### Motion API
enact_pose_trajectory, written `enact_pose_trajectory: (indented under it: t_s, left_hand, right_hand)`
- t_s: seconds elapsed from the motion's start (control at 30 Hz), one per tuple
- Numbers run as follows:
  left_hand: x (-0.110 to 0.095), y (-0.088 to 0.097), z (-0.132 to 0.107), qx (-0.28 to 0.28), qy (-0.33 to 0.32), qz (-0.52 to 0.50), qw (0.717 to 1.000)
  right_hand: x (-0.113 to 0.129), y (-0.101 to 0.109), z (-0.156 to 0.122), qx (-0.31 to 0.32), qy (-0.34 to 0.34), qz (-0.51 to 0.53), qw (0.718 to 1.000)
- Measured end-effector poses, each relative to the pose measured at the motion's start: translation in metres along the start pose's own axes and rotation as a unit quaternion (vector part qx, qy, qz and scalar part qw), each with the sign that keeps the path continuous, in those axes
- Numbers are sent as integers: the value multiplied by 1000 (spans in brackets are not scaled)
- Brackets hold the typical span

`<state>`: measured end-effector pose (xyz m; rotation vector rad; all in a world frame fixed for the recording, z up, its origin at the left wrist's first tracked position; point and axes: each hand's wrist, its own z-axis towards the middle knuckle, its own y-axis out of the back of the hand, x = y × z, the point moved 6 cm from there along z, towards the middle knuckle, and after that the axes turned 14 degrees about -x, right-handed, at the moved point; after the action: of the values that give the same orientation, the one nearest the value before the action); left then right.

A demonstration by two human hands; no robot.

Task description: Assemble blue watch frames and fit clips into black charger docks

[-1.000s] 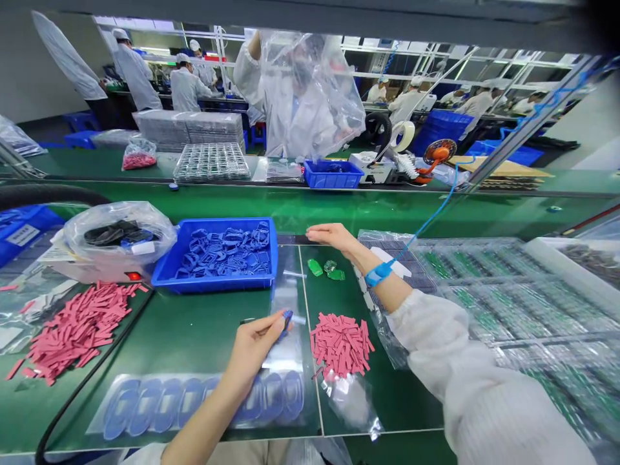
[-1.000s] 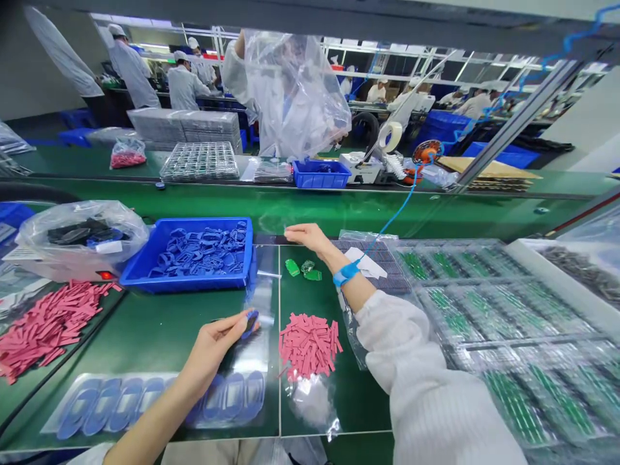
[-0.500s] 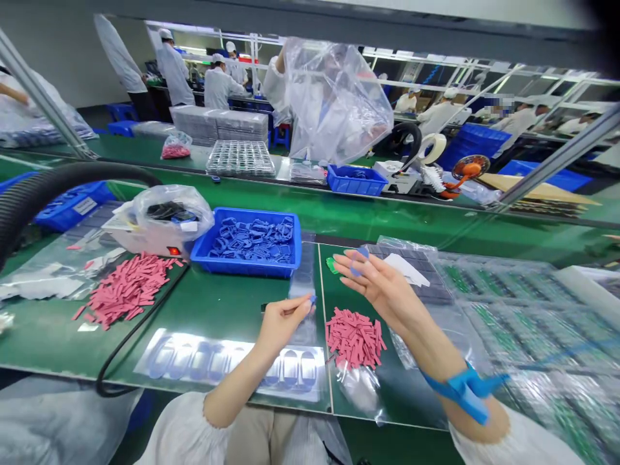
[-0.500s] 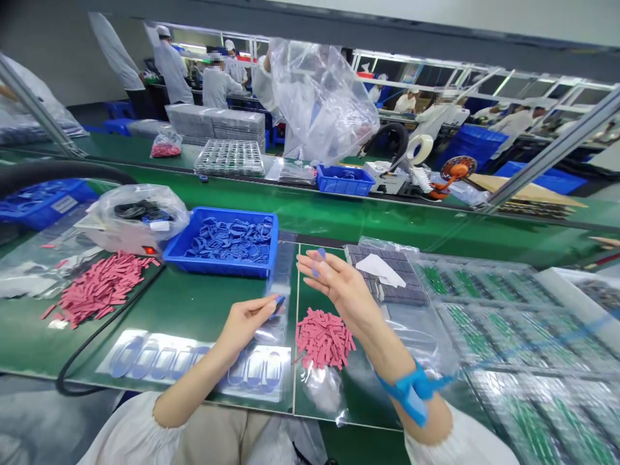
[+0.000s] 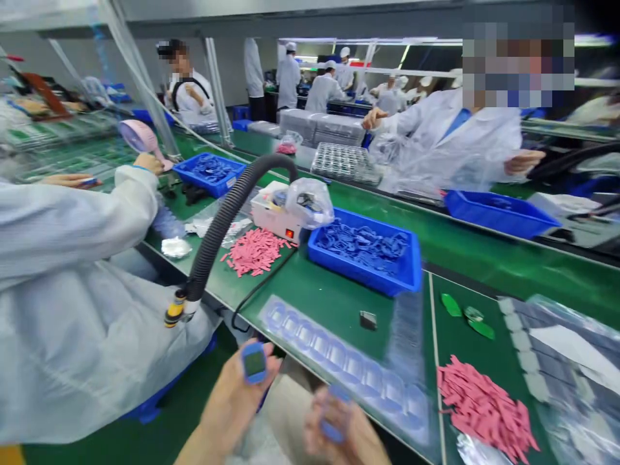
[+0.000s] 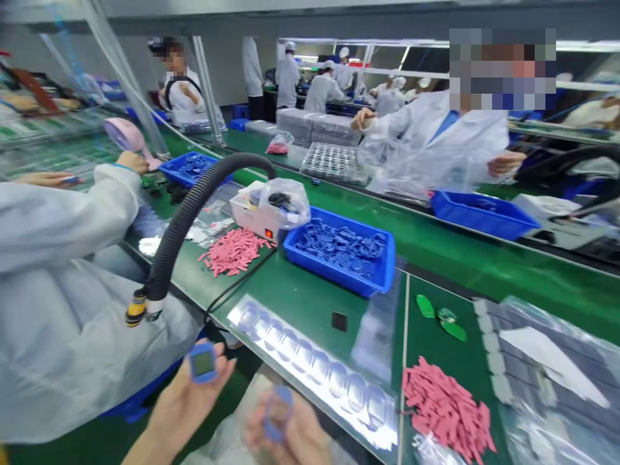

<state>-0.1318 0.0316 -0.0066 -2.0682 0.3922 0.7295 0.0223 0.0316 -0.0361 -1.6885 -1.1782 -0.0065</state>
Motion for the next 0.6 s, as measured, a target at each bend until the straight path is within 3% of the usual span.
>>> enact_pose_trajectory:
  t_s: [0.13, 0.27, 0.33, 0.43, 0.6]
  left_hand:
    - [-46, 114, -23, -111, 40, -108, 987]
    - [-75, 187, -42, -205, 56, -61, 975]
    - [-91, 207, -45, -232, 38, -12, 972]
    - [-109, 220, -40, -250, 24, 25, 968]
    - [-125, 208, -7, -286, 2, 57, 956]
  right_hand:
    - [-103, -58, 86, 91, -125, 40, 987]
    - [-174, -109, 145, 137, -177, 58, 973]
    - [-193, -127, 158, 147, -186, 74, 969]
    - [-207, -142, 163, 149, -191, 92, 966]
    - [-219, -138, 159, 142, -207, 80, 965]
